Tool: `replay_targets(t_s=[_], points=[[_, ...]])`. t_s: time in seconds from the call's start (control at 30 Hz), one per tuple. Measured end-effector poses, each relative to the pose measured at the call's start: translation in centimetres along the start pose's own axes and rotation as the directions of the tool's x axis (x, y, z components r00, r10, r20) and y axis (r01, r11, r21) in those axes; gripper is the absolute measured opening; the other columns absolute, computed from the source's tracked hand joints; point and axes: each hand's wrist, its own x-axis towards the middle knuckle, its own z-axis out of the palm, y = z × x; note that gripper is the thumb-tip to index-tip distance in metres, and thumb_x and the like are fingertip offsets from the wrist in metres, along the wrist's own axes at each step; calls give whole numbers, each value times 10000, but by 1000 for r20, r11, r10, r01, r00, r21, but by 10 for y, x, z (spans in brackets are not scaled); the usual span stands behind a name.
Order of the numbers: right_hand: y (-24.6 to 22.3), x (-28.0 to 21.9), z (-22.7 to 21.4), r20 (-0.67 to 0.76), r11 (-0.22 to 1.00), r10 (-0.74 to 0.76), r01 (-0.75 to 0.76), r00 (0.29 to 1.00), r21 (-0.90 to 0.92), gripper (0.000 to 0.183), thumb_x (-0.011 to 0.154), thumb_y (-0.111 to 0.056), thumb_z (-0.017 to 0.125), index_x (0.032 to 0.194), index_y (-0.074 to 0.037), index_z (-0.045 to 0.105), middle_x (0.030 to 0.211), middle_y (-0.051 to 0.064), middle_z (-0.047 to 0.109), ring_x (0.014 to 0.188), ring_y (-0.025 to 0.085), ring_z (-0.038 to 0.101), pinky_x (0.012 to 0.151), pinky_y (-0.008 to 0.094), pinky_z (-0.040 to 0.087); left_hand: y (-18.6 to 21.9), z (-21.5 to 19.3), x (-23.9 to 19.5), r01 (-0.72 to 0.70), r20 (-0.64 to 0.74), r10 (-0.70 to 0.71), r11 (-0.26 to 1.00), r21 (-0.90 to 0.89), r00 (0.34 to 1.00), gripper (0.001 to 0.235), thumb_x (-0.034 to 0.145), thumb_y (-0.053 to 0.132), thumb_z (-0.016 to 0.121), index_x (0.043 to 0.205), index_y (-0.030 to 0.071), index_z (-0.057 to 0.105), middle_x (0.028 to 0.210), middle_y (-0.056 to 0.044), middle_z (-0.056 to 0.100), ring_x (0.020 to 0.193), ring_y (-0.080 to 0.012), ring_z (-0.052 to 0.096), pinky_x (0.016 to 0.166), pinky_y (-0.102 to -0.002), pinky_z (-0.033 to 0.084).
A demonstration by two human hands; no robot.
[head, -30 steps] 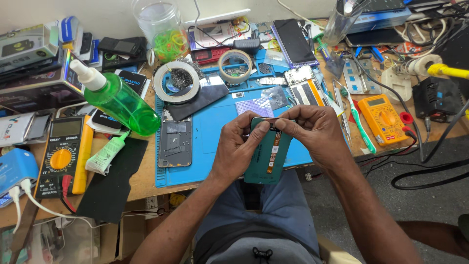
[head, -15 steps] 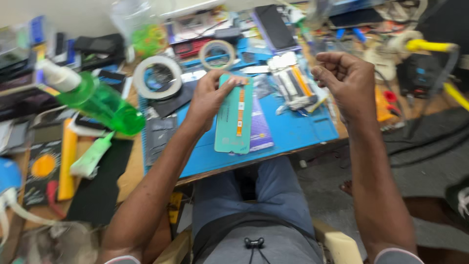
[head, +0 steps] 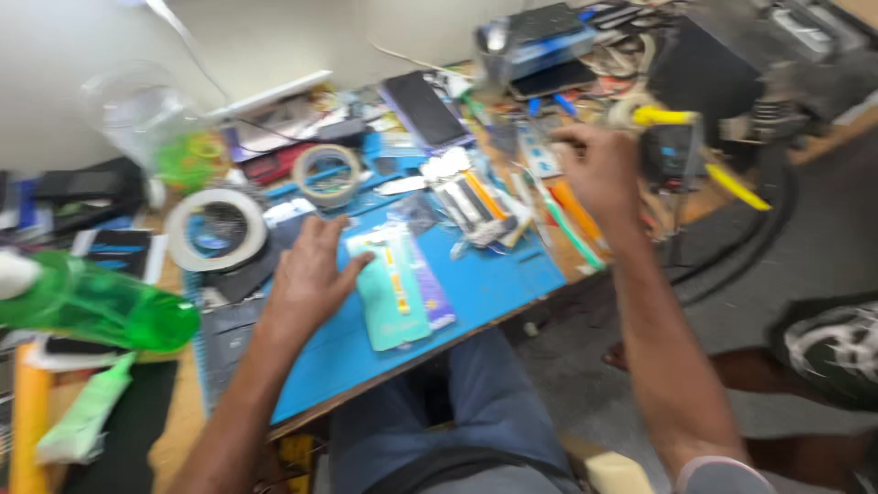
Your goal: The person disassembles a smartphone, removes the battery, and applies adhesive tape to a new battery. They then use a plastic tool to clean the phone frame and prepare it for reassembly.
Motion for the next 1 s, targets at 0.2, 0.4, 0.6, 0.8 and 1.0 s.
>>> replay_targets(t_s=[0.2,0.4,0.6,0.8,1.0], points=[[-8,-21,31,70,996,-86,84,994,29,165,1000,-37,715,1155,-34,770,1047,137,759,930,202,727,855,326,563,16,-32,-70,117,-140,-150,968,-222,979,458,849,206,815,1264,101,653,1009,-93,679,655,-225,688,611,-400,536],[-75,-36,82,381,992,-59,10,923,128,270,980,-151,768,1242,-90,770,1058,116,770,769,189,716,710,336,560,29,-49,-146,151,-275,-255,925,-350,927,365,880,164,811,1227,105,712,955,-62,712,700,-168,678,573,-320,547],[-160,-79,115,474,745,-664,564,578,356,470,856,-346,715,1277,-138,688,1365,111,670,1290,309,555,1085,464,381,13,-59,-173,200,-351,-306,930,-308,885,349,891,166,783,1218,78,700,1058,-94,708,904,-209,707,723,-327,595],[-148,-82,112,613,800,-556,562,562,210,404,887,-357,711,1229,-143,710,1336,53,668,1322,240,557,1139,481,350,-12,-71,-171,252,-322,-305,947,-197,896,392,881,140,781,1255,74,684,1132,-127,718,995,-291,694,846,-403,563],[-144,-85,101,452,847,-529,418,718,328,422,865,-264,738,1259,-117,697,1379,66,660,1317,246,580,1080,449,427,-80,-63,-80,-3,-293,39,992,122,955,455,842,5,685,1286,-71,618,1170,-197,678,1072,-377,630,949,-466,502]])
